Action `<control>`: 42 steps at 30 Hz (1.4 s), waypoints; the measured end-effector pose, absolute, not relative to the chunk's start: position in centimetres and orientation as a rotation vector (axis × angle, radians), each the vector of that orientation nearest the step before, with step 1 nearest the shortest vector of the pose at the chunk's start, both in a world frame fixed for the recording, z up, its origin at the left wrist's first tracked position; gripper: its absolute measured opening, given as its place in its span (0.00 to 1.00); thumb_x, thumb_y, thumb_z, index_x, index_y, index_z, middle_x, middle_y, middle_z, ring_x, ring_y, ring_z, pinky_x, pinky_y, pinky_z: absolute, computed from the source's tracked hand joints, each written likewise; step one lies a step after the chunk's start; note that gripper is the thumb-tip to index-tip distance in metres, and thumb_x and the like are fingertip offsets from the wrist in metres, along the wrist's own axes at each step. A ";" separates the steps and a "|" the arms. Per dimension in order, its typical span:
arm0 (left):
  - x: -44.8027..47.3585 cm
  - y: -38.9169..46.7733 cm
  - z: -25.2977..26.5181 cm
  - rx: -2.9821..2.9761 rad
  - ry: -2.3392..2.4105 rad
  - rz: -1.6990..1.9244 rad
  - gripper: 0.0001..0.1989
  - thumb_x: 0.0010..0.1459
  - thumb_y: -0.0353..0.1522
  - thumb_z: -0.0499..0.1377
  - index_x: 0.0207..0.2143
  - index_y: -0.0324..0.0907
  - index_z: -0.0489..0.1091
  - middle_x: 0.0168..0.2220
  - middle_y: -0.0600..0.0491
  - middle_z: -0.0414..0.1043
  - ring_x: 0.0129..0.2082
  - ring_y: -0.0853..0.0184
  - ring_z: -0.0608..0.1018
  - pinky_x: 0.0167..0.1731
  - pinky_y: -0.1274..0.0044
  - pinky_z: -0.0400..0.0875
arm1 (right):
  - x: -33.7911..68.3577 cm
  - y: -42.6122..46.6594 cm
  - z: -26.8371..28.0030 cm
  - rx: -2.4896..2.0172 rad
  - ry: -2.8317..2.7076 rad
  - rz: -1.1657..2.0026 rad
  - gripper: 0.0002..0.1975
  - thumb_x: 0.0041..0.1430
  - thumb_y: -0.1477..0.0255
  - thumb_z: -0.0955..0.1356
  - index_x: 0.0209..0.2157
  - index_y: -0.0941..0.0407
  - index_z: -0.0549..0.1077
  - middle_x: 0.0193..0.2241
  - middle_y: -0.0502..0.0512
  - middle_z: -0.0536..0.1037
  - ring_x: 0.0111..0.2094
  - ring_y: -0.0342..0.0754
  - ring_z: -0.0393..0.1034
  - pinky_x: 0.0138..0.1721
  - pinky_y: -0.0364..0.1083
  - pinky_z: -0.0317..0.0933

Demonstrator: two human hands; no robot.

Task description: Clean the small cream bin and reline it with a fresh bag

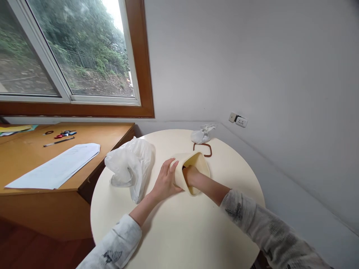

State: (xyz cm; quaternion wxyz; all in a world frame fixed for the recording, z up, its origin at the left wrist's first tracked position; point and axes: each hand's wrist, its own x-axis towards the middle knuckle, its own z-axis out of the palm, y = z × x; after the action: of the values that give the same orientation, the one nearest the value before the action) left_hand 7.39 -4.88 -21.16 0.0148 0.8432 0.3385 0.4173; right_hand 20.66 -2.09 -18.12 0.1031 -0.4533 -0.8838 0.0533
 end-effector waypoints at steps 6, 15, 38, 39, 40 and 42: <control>6.8 -4.1 -20.6 2.529 1.080 1.272 0.51 0.37 0.38 0.65 0.60 0.45 0.37 0.57 0.43 0.48 0.56 0.48 0.56 0.53 0.59 0.57 | 24.3 -4.7 -14.8 -1.646 -2.785 0.140 0.02 0.43 0.75 0.67 0.24 0.58 0.71 0.23 0.59 0.75 0.26 0.51 0.70 0.26 0.47 0.60; 6.4 -4.0 -19.6 2.338 1.204 1.274 0.55 0.34 0.41 0.67 0.59 0.45 0.37 0.55 0.42 0.51 0.56 0.50 0.58 0.52 0.60 0.58 | 30.2 -9.9 -12.4 -1.252 -2.149 0.672 0.09 0.52 0.76 0.59 0.30 0.56 0.69 0.28 0.51 0.72 0.31 0.44 0.65 0.32 0.43 0.59; 6.9 -5.1 -19.3 2.223 1.237 1.282 0.60 0.30 0.38 0.69 0.60 0.47 0.35 0.56 0.43 0.51 0.55 0.49 0.58 0.52 0.58 0.56 | 22.8 -2.5 -10.6 -1.140 -1.951 0.477 0.11 0.57 0.68 0.59 0.33 0.55 0.72 0.36 0.54 0.75 0.48 0.48 0.62 0.58 0.54 0.36; 6.9 -5.1 -19.3 2.223 1.233 1.286 0.59 0.30 0.38 0.69 0.60 0.46 0.36 0.56 0.43 0.51 0.55 0.49 0.58 0.52 0.58 0.56 | 22.5 -3.1 -10.4 -1.061 -2.013 0.487 0.11 0.57 0.69 0.59 0.33 0.55 0.72 0.37 0.53 0.75 0.50 0.48 0.61 0.58 0.53 0.35; 6.9 -5.0 -19.2 2.218 1.225 1.292 0.58 0.30 0.38 0.69 0.59 0.45 0.38 0.55 0.44 0.52 0.55 0.49 0.59 0.52 0.59 0.56 | 22.3 -3.7 -10.4 -0.988 -2.062 0.506 0.11 0.57 0.70 0.59 0.32 0.54 0.72 0.35 0.52 0.75 0.49 0.47 0.61 0.58 0.53 0.35; 6.8 -5.0 -19.2 2.197 1.191 1.286 0.53 0.32 0.38 0.69 0.58 0.44 0.43 0.54 0.44 0.55 0.54 0.51 0.61 0.52 0.60 0.56 | 22.2 -5.0 -10.5 -0.881 -2.103 0.573 0.11 0.56 0.73 0.58 0.28 0.55 0.71 0.30 0.50 0.74 0.45 0.46 0.63 0.58 0.51 0.39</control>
State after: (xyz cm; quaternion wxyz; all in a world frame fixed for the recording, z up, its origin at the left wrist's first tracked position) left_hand 6.82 -4.95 -19.23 0.1649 0.7709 0.4179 0.4515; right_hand 22.20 -5.02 -10.54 0.3853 -0.3457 -0.8255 0.2248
